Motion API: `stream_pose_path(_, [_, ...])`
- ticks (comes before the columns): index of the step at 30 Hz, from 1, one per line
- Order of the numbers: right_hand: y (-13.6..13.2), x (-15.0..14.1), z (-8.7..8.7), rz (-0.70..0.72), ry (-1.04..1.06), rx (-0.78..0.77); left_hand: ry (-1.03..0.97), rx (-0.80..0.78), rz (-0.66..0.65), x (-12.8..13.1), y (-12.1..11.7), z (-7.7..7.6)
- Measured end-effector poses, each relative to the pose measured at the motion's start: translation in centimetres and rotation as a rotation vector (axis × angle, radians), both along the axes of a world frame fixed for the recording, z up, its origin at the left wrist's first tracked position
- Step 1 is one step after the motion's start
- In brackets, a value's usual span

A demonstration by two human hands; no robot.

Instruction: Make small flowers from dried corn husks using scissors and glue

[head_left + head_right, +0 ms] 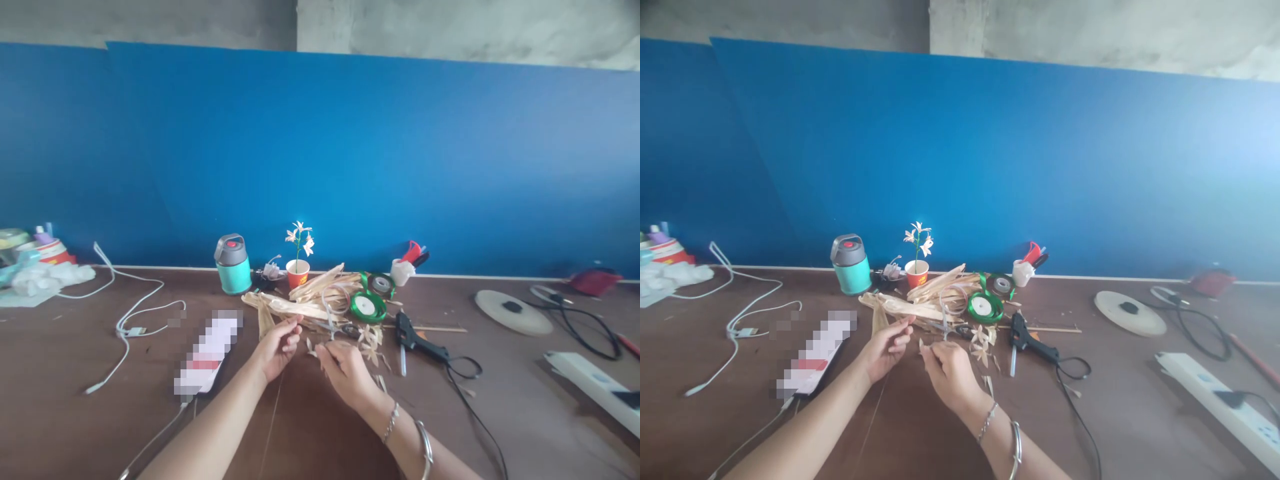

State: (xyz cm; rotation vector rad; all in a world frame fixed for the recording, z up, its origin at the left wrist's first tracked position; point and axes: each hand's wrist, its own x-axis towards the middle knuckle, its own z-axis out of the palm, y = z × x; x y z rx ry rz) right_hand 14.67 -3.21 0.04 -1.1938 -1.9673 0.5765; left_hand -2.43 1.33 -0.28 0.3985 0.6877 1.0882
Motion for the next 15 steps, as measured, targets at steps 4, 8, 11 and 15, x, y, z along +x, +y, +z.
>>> stream_pose_path(4, [-0.3, -0.6, 0.1, 0.06, -0.037, 0.03, 0.083, 0.063, 0.016, -0.2, 0.1, 0.5])
stream_pose_path(8, [-0.3, -0.6, 2.2, 0.079, -0.043, -0.005, 0.163, 0.14, 0.069, -0.4, 0.2, 0.7])
stream_pose_path(11, [-1.9, 0.6, 4.4, 0.355, -0.071, -0.386, 0.193, 0.164, 0.074, -0.4, 0.4, 0.6])
stream_pose_path(15, [-8.3, 2.6, 3.7, 0.728, -0.453, -0.543, 0.211, 0.159, 0.057, -0.3, 0.5, 0.3])
